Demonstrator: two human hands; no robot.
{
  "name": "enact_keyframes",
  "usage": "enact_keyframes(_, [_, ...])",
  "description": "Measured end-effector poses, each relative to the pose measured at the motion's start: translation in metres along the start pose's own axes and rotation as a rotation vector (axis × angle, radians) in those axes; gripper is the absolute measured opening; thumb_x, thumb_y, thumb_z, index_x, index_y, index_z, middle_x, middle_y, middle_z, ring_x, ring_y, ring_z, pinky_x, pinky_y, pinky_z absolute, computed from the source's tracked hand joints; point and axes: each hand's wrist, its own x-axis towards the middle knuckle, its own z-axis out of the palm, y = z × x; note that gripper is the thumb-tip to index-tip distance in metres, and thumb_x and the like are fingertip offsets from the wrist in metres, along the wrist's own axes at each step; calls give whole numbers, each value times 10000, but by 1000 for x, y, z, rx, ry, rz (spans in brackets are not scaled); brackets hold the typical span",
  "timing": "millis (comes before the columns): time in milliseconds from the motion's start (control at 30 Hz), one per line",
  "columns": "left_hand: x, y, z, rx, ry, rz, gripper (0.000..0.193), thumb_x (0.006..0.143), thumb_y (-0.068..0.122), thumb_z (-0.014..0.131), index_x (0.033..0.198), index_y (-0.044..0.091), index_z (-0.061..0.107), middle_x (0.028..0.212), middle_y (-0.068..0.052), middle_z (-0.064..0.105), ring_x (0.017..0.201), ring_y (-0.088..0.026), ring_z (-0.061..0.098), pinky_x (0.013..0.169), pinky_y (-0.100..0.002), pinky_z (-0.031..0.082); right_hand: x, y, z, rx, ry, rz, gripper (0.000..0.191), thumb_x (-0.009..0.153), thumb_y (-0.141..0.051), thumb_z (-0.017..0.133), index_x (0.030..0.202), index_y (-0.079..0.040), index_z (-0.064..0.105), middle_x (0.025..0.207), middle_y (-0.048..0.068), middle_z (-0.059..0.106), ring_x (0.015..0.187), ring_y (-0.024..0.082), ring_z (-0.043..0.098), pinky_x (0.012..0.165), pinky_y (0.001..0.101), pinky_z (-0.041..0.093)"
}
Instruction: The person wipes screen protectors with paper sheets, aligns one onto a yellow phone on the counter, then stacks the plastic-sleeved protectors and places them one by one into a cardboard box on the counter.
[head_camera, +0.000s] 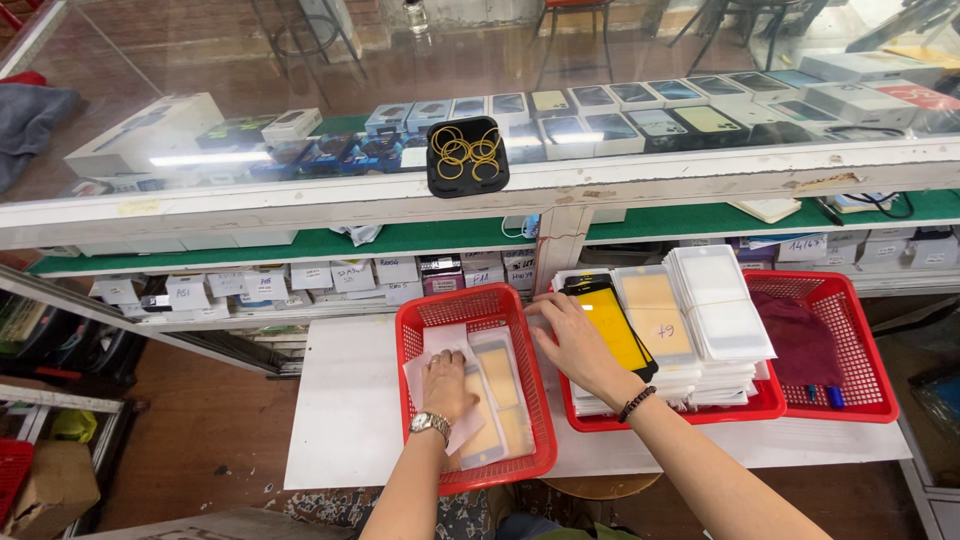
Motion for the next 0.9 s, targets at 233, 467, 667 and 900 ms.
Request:
enact_keyframes(233, [28, 6, -42, -139, -160, 81, 323, 740, 298, 863, 991, 134, 743, 1071, -93, 752, 1089, -246, 658, 997, -428, 442, -2, 8, 18, 225, -225, 161, 404, 910, -175, 641, 1274, -26, 552, 1247, 181, 664, 1129, 307, 677, 959, 384, 539])
enact_keyframes(467, [27, 24, -113, -817, 4, 297, 281, 799, 223, 837, 1013, 59, 758, 987, -77, 799, 886, -150, 724, 814, -306, 561, -11, 11, 36, 160, -383, 305, 464, 909, -227, 717, 1287, 0, 575, 1169, 192, 728, 1094, 297, 700, 969, 371, 544])
enact_keyframes(667, [21, 52, -103, -1703, 61, 129, 264, 872, 160, 784, 1088, 15, 733, 1020, -83, 776, 849, -119, 725, 757, -274, 583, -14, -2, 24, 832, -361, 511, 382, 980, -258, 591, 1275, -17, 579, 1021, 73, 745, 762, 182, 725, 637, 306, 620])
enact_keyframes(900, [7, 74, -80, -1573, 30, 145, 258, 910, 190, 761, 1078, -5, 750, 988, -82, 792, 816, -99, 719, 704, -267, 577, -22, 4, 24, 872, -222, 436, 398, 972, -253, 589, 1308, -42, 553, 1084, 54, 726, 906, 137, 695, 697, 280, 588])
